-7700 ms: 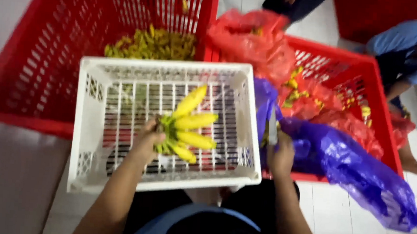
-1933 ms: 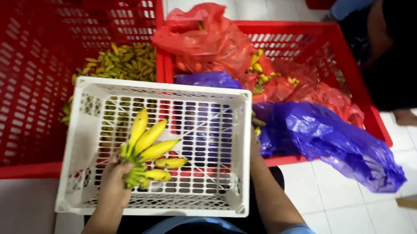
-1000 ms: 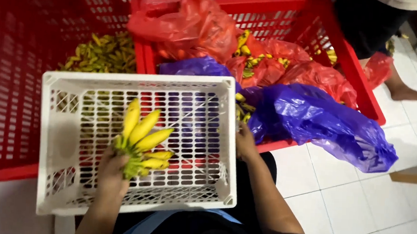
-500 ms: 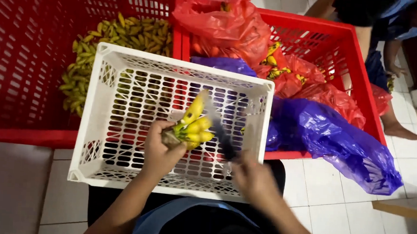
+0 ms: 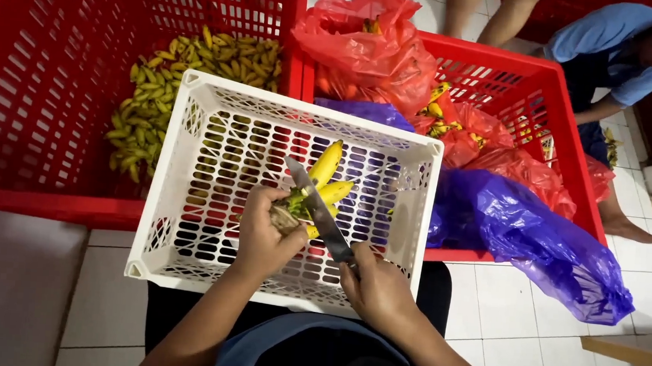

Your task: Cutting bananas from bunches and sorting them into plastic crates for processing.

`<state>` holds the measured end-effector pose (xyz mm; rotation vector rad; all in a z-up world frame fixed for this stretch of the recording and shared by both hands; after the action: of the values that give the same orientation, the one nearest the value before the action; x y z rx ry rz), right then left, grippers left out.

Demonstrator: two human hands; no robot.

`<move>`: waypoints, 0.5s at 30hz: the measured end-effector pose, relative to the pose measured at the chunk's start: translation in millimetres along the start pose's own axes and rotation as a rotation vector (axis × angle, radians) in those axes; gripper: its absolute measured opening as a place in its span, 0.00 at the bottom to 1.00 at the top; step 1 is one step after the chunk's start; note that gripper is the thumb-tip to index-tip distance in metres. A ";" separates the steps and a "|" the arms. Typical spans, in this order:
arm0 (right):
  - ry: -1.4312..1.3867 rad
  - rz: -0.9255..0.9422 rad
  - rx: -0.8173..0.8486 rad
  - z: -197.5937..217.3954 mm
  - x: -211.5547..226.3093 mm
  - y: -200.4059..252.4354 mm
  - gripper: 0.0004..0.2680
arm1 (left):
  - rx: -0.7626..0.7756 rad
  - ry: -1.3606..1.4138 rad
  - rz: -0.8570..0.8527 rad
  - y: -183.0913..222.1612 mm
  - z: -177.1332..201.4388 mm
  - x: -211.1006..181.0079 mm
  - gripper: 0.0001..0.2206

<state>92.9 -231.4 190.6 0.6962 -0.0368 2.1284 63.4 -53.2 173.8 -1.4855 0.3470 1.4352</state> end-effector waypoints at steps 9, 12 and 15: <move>0.295 -0.043 -0.119 0.5 4.5 -13.6 0.06 | 0.016 -0.294 -0.091 6.3 -10.6 3.9 0.20; 0.246 -0.043 -0.035 -2.3 4.3 -26.5 0.09 | 0.032 -0.337 -0.140 9.1 -20.3 7.8 0.19; 0.127 -0.079 0.116 -9.8 0.2 -34.5 0.09 | 0.000 -0.208 -0.150 15.9 -22.3 12.4 0.19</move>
<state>114.3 -207.2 174.9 0.6179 0.1814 2.1063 67.4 -72.8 151.4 -1.3194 0.1055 1.4523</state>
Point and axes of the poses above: each hand's wrist, its own y-axis away from the middle knuckle, its own z-axis out of the back of the hand, x = y × z, the point moved 8 cm from there along -y, towards the middle knuckle, and after that the axes turned 3 degrees about -y, right-handed, at the moved point
